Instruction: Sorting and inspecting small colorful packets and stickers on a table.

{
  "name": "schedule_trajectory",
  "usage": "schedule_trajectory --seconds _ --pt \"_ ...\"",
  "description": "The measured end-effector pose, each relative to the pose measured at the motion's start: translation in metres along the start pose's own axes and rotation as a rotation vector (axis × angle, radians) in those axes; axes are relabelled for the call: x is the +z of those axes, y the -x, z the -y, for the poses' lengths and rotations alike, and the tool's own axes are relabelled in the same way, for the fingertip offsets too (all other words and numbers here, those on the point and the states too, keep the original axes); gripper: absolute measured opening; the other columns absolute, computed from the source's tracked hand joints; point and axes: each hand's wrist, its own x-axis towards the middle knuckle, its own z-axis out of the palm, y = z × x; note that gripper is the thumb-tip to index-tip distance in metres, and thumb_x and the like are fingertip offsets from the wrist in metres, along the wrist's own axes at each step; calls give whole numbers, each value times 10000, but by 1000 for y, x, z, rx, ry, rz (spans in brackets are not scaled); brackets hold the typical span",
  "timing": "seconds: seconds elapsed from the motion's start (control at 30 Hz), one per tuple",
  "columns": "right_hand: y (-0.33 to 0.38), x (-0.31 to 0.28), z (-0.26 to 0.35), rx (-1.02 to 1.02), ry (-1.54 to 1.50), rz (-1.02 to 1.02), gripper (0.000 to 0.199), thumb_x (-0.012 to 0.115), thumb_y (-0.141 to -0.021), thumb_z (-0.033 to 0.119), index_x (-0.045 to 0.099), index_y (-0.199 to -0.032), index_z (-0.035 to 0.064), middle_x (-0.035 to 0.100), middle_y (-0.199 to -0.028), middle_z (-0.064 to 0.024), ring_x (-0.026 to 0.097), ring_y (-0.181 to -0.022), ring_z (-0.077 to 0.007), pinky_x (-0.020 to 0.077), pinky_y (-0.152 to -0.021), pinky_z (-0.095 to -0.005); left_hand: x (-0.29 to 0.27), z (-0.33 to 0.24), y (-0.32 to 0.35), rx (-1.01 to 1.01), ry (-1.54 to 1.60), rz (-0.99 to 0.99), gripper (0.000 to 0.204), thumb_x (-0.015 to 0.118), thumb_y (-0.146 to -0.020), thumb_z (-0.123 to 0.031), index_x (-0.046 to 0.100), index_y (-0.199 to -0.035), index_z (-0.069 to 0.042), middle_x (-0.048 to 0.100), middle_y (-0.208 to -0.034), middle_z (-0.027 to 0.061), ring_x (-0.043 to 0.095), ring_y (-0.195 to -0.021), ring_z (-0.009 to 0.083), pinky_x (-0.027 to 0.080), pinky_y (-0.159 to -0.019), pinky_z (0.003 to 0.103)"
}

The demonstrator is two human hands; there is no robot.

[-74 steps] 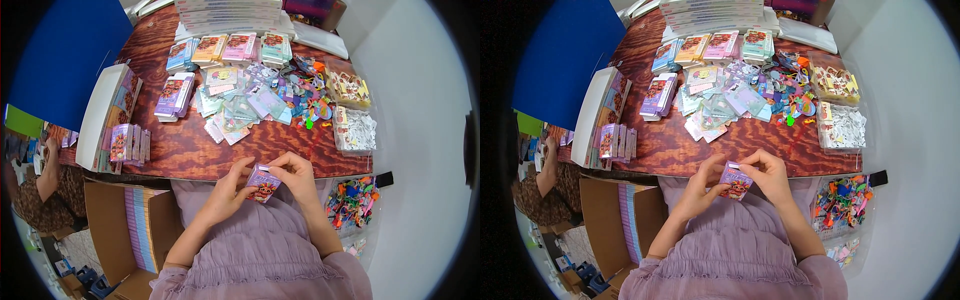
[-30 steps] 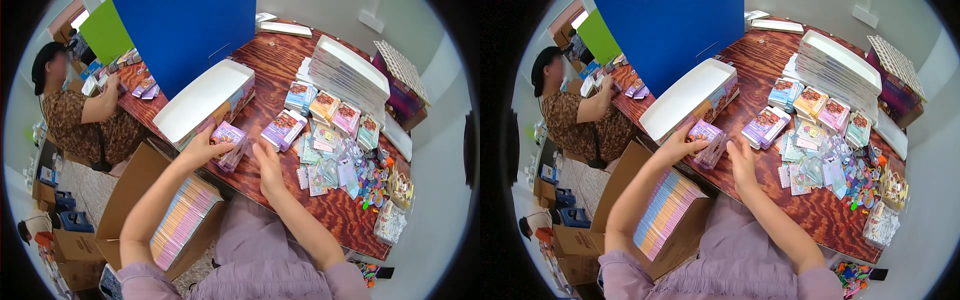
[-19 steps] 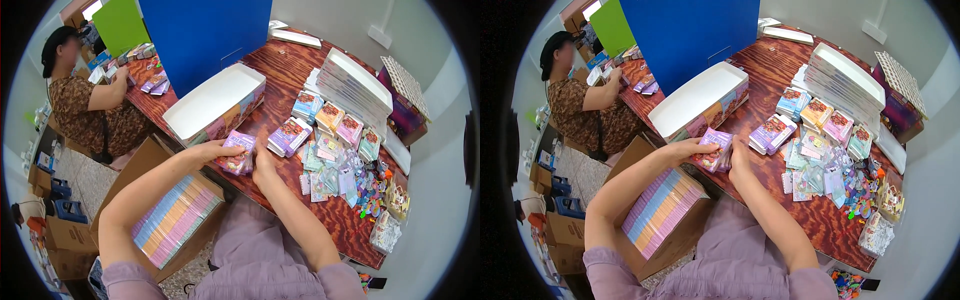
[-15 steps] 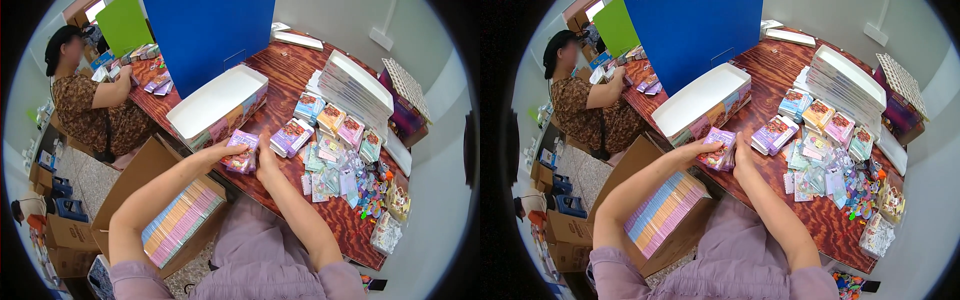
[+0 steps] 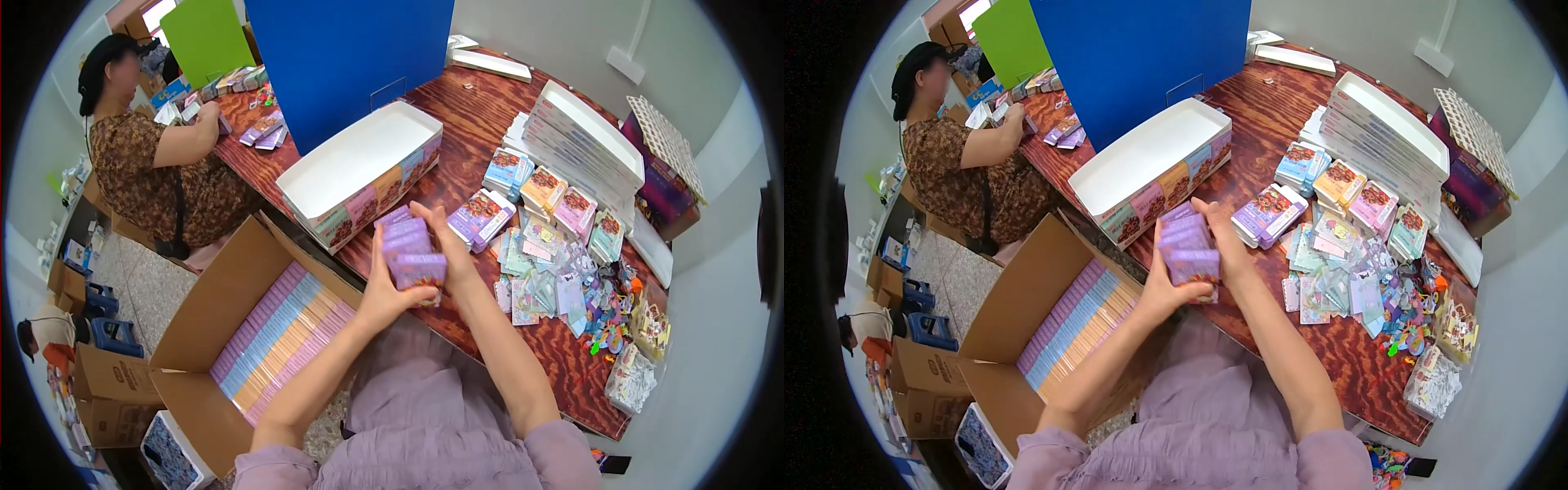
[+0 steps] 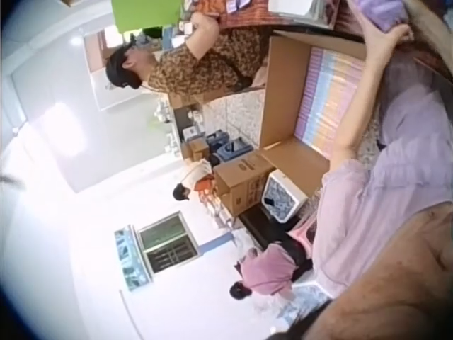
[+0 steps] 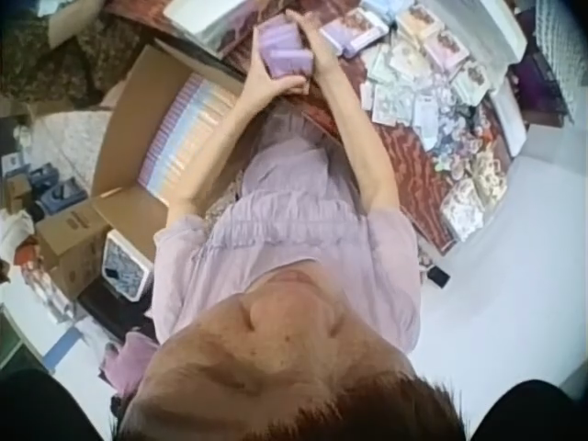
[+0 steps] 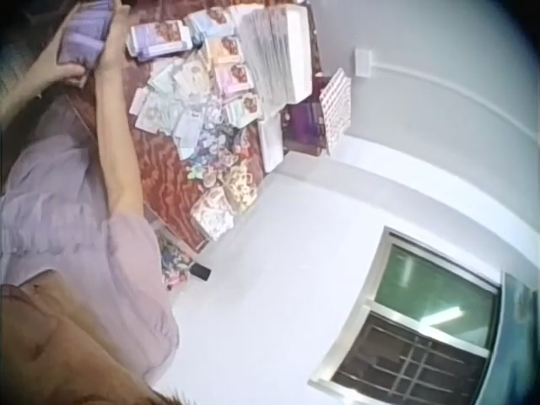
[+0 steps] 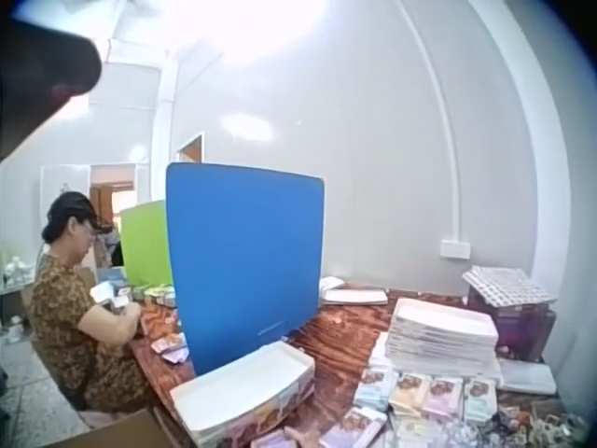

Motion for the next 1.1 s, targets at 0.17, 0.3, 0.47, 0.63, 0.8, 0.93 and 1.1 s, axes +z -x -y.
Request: schedule_trajectory --seconds 0.17,0.3,0.47,0.63,0.8,0.93,1.1 --pt "14 -30 -10 -54 38 20 799 302 -1033 627 330 -1526 -1 402 -1520 -159 389 -1405 -253 300 -1168 -386 31 14 24 128 -468 -65 1490 964 -554 -341 -72 -1575 -19 9 -1623 305 56 -1528 416 194 -1222 464" --pt "18 -29 -25 -88 -26 -51 790 314 -1038 611 324 -1520 -14 442 -1484 -149 419 -1378 -241 317 -1157 -384 26 24 27 65 -349 -66 1506 966 -550 -319 -100 -1558 20 48 -1622 295 97 -1522 414 201 -1219 460" --pt "9 -36 -31 -75 -164 -5 627 393 -1060 504 436 -1446 13 566 -1353 -102 567 -1223 -189 462 -1048 -343 37 12 14 137 -438 -86 1443 931 -612 -382 -81 -1553 35 102 -1600 317 134 -1501 459 200 -1209 504" --pt "-10 -6 42 -121 -216 65 535 401 -1071 455 467 -1411 48 607 -1305 -104 625 -1143 -181 525 -970 -332 38 -37 -27 351 -581 -177 1331 895 -679 -408 1 -1554 45 72 -1568 386 115 -1475 538 231 -1183 550" --pt "-89 8 111 -130 -86 239 580 400 -1051 510 474 -1391 47 636 -1248 -98 652 -1103 -184 546 -948 -333 24 -81 -102 429 -535 -300 1349 918 -651 -280 -36 -1560 10 154 -1552 322 249 -1439 487 276 -1162 519" --pt "-171 10 127 -70 -171 391 574 414 -1056 488 525 -1316 -11 653 -1224 -126 664 -1091 -201 560 -927 -345 3 -83 -164 373 -638 -366 1348 899 -674 -365 -55 -1565 -28 73 -1524 429 188 -1423 583 274 -1155 572" --pt "-248 -12 133 44 -115 476 574 441 -1048 489 535 -1310 -13 673 -1185 -138 695 -1022 -210 580 -885 -336 -9 -66 -221 261 -538 -335 1375 909 -659 -353 -82 -1562 -50 73 -1529 400 237 -1418 550 328 -1143 526"
